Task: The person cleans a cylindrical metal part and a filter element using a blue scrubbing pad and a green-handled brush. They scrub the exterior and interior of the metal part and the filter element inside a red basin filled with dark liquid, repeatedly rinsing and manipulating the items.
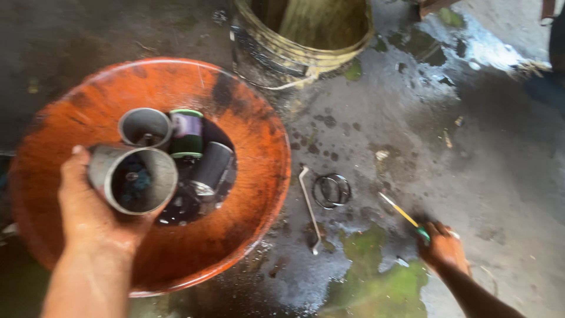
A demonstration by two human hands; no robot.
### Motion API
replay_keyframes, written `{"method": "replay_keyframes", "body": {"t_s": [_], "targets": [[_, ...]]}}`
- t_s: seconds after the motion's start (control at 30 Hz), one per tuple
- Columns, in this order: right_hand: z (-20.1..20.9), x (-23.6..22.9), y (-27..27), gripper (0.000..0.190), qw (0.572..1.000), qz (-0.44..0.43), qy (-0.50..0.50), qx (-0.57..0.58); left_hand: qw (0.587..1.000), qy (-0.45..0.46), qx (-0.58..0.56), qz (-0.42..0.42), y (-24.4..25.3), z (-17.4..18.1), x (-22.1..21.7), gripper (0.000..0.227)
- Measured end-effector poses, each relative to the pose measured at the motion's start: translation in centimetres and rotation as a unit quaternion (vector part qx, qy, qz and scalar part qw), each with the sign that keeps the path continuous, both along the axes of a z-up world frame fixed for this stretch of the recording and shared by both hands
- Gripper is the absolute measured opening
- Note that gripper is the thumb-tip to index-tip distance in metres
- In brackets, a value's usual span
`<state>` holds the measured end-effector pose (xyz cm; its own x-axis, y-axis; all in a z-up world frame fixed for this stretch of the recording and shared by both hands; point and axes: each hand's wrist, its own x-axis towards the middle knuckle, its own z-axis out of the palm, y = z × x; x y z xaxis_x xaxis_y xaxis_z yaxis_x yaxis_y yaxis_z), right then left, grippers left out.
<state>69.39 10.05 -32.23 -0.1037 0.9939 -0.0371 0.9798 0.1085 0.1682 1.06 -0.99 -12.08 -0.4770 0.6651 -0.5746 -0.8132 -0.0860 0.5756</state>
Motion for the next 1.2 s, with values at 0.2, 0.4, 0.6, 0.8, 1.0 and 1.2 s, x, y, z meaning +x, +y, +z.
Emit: {"method": "replay_keyframes", "body": {"t_s": [0.2, 0.4, 0.6, 0.8, 1.0, 1.2], "targets": [[-1.2, -1.6, 1.5, 0.047, 0.993, -0.093, 0.041, -0.057, 0.997, -0.045, -0.051, 0.027, -0.9, 1.1, 0.5, 0.052], [13.8, -17.1, 2.5, 0.05, 0.919, -0.006, 0.383, -0.089, 0.968, -0.166, 0.172, 0.079, -0.3, -0.2, 1.6, 0.062], [32.9, -37.7, -2.3, 0.046, 0.883, 0.404, 0.157, -0.183, 0.95, -0.219, 0.178, 0.131, 0.4, -0.5, 2.5, 0.067], [36.6, -51.1, -8.5, 0.024, 0.87, 0.489, -0.015, -0.061, 0.947, -0.219, 0.181, 0.153, 0.4, -1.5, 1.1, 0.068], [32.7, -52.5, -10.8, 0.024, 0.856, 0.505, 0.092, -0.06, 0.965, -0.17, 0.179, 0.091, 0.3, -1.8, 0.6, 0.066], [34.1, -52.1, -11.1, 0.023, 0.858, 0.452, 0.211, -0.124, 0.946, -0.241, 0.163, 0.144, -0.3, -0.5, 1.4, 0.069]]}}
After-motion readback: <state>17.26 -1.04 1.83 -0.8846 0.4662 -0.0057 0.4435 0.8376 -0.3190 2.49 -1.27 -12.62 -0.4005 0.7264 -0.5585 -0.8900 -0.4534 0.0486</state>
